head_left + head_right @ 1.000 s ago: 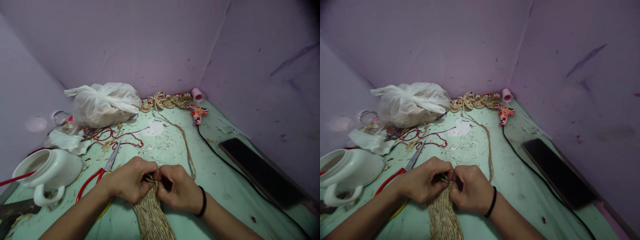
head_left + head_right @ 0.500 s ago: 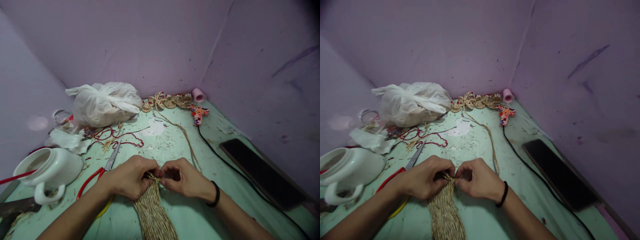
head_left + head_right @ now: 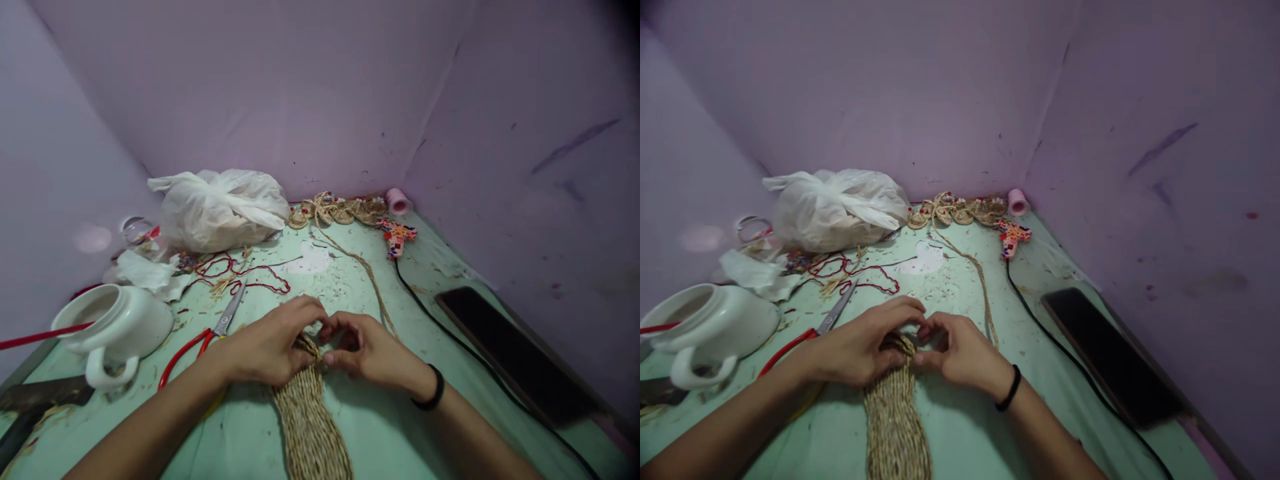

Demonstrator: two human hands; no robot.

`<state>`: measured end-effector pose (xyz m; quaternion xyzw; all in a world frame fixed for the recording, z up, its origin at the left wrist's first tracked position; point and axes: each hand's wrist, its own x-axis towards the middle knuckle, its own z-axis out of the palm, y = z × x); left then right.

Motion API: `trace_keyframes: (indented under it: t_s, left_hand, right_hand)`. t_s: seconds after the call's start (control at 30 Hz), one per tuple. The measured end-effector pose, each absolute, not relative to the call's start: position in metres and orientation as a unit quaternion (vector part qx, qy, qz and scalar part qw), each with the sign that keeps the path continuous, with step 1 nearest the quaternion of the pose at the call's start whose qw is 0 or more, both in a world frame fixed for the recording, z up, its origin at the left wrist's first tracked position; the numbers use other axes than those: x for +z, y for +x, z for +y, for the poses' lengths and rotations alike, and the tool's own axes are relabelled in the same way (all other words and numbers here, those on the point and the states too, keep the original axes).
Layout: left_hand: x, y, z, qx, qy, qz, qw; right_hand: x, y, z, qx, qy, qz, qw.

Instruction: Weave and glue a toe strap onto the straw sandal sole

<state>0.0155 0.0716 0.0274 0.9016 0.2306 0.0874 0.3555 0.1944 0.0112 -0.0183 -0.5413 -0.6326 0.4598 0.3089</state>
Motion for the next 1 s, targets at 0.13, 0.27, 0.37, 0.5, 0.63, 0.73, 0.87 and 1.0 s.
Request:
trace_keyframes:
  t_s: [0.13,0.27,0.37,0.5,0.63,0.73,0.87,1.0]
  left_hand:
    - [0.038,-0.005,0.069,0.195,0.865,0.343,0.31]
    - [0.029,-0.031,0.046,0.205,0.77,0.52,0.308]
    - [0.011,-0.038,0.023,0.162,0.722,0.564,0.368]
    - [-0.004,-0.032,0.007,0.211,0.693,0.582,0.371]
    - [-0.005,-0.022,0.009,0.262,0.693,0.539,0.4]
    - [-0.008,-0.014,0.021,0.321,0.682,0.484,0.445]
    - [-0.022,-0.004,0.036,0.33,0.625,0.461,0.537]
    - [-0.034,-0.003,0.038,0.345,0.585,0.471,0.563]
  right_hand:
    - [-0.02,0.191,0.011,0.408,-0.586,-0.628,0.309]
    - [-0.02,0.185,0.008,0.393,-0.588,-0.634,0.312]
    - [-0.023,0.179,0.005,0.388,-0.595,-0.637,0.301]
    - [-0.026,0.167,-0.001,0.392,-0.59,-0.637,0.305]
    - [-0.022,0.164,-0.005,0.4,-0.57,-0.613,0.373]
    - [-0.024,0.172,-0.005,0.37,-0.573,-0.587,0.435]
    - [-0.036,0.184,-0.001,0.351,-0.615,-0.594,0.382]
    - [-0.039,0.184,-0.001,0.261,-0.619,-0.624,0.399]
